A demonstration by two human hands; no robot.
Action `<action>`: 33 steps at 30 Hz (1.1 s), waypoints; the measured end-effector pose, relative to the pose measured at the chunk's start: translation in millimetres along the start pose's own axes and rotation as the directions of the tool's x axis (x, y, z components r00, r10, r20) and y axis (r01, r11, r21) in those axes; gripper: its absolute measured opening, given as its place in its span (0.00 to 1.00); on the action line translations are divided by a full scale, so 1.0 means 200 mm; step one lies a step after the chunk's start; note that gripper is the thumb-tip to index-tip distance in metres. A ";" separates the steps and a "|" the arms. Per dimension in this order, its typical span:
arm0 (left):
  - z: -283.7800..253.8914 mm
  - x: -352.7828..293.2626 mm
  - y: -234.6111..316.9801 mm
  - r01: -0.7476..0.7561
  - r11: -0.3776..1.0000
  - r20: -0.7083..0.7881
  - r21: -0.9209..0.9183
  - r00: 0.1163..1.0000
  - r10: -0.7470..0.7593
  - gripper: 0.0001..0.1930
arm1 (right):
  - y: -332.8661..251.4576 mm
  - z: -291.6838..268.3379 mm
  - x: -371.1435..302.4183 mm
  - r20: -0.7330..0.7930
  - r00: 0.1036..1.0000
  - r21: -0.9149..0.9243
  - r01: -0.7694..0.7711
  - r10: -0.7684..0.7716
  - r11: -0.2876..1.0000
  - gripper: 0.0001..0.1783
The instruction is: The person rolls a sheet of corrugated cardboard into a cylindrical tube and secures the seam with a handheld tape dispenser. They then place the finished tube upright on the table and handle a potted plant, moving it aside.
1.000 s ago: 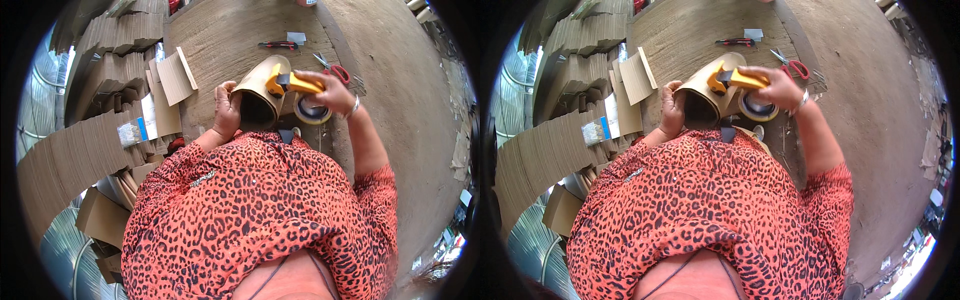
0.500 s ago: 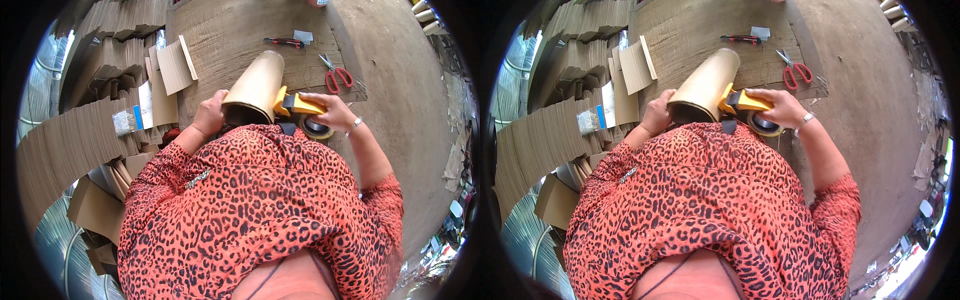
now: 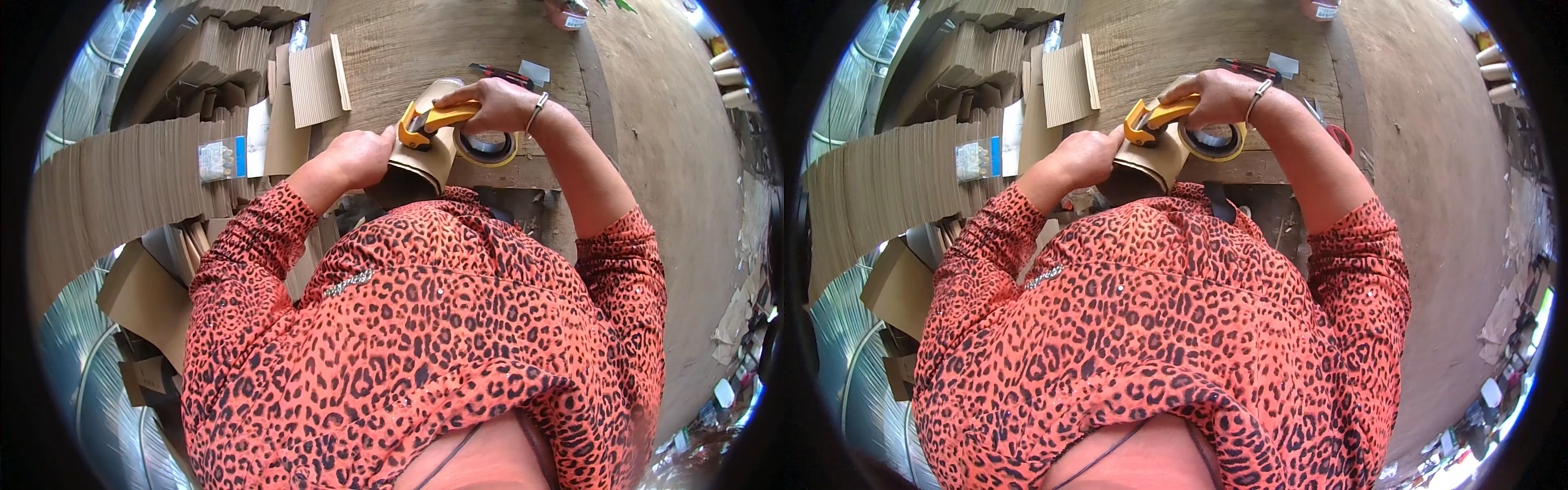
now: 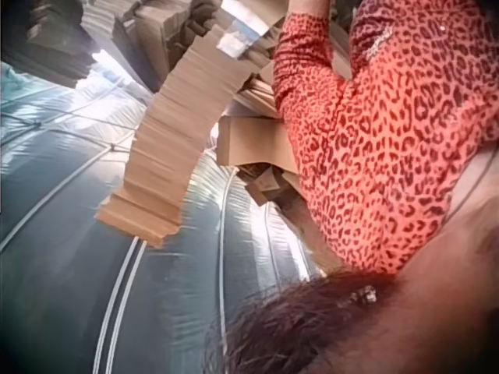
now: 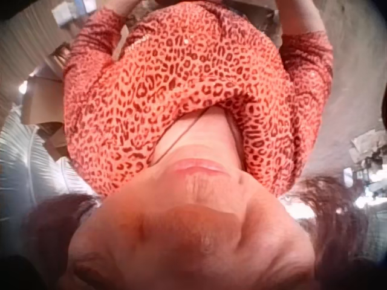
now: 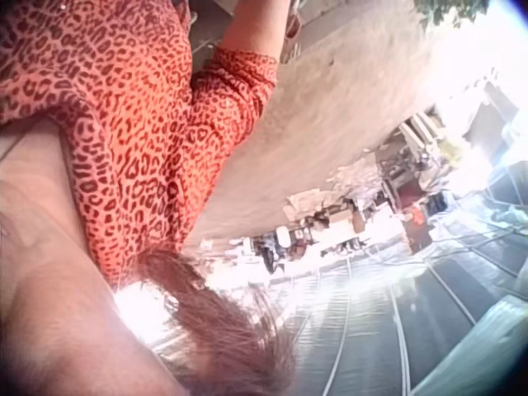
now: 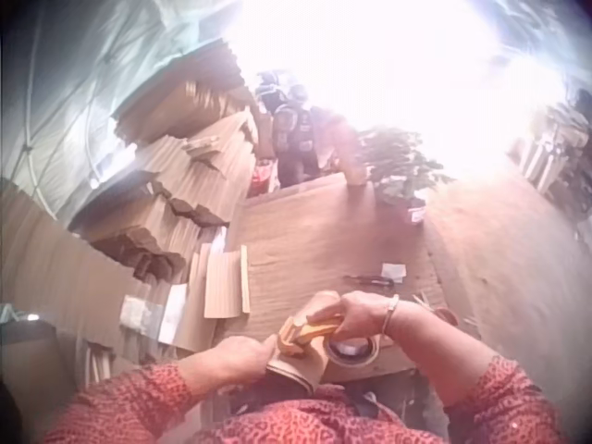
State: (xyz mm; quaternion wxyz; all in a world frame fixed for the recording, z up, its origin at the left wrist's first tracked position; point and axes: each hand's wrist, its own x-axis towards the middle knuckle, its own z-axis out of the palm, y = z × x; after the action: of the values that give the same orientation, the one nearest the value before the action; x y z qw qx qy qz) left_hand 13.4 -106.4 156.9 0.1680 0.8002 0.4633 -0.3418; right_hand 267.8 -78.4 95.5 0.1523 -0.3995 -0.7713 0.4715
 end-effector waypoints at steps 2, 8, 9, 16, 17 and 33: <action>0.11 -0.01 -0.10 -0.008 0.993 -0.051 -0.119 0.999 0.002 0.21 | -0.03 0.04 -0.02 0.022 0.997 0.003 -0.077 0.077 0.997 0.31; 0.75 -0.06 -0.37 -0.130 0.876 -0.339 -0.465 0.940 -0.041 0.29 | 0.04 0.22 -0.36 0.016 0.994 -0.163 -0.100 0.104 0.982 0.32; 0.79 -0.07 -0.36 -0.133 0.860 -0.354 -0.492 0.934 -0.058 0.29 | 0.03 0.23 -0.39 0.034 0.985 -0.179 -0.158 0.167 0.971 0.31; 0.81 -0.04 -0.33 -0.130 0.706 -0.328 -0.696 0.932 -0.152 0.27 | -0.23 0.05 -0.04 0.251 0.913 -0.458 -0.181 0.322 0.870 0.30; 0.83 -0.05 -0.33 -0.131 0.717 -0.333 -0.685 0.931 -0.148 0.27 | -0.28 0.03 0.05 0.315 0.876 -0.528 -0.159 0.366 0.834 0.30; 0.70 -0.04 -0.22 -0.021 0.063 -0.033 -0.998 0.980 -0.197 0.16 | 0.17 0.06 -0.11 -0.430 0.862 0.539 0.008 0.268 0.842 0.35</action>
State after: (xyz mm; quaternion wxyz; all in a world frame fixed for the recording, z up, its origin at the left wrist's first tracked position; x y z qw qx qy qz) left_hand -80.6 -170.6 65.2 0.6097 0.4644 0.6306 0.1220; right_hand 290.8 -94.7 64.6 0.4118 -0.5018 -0.5191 0.5560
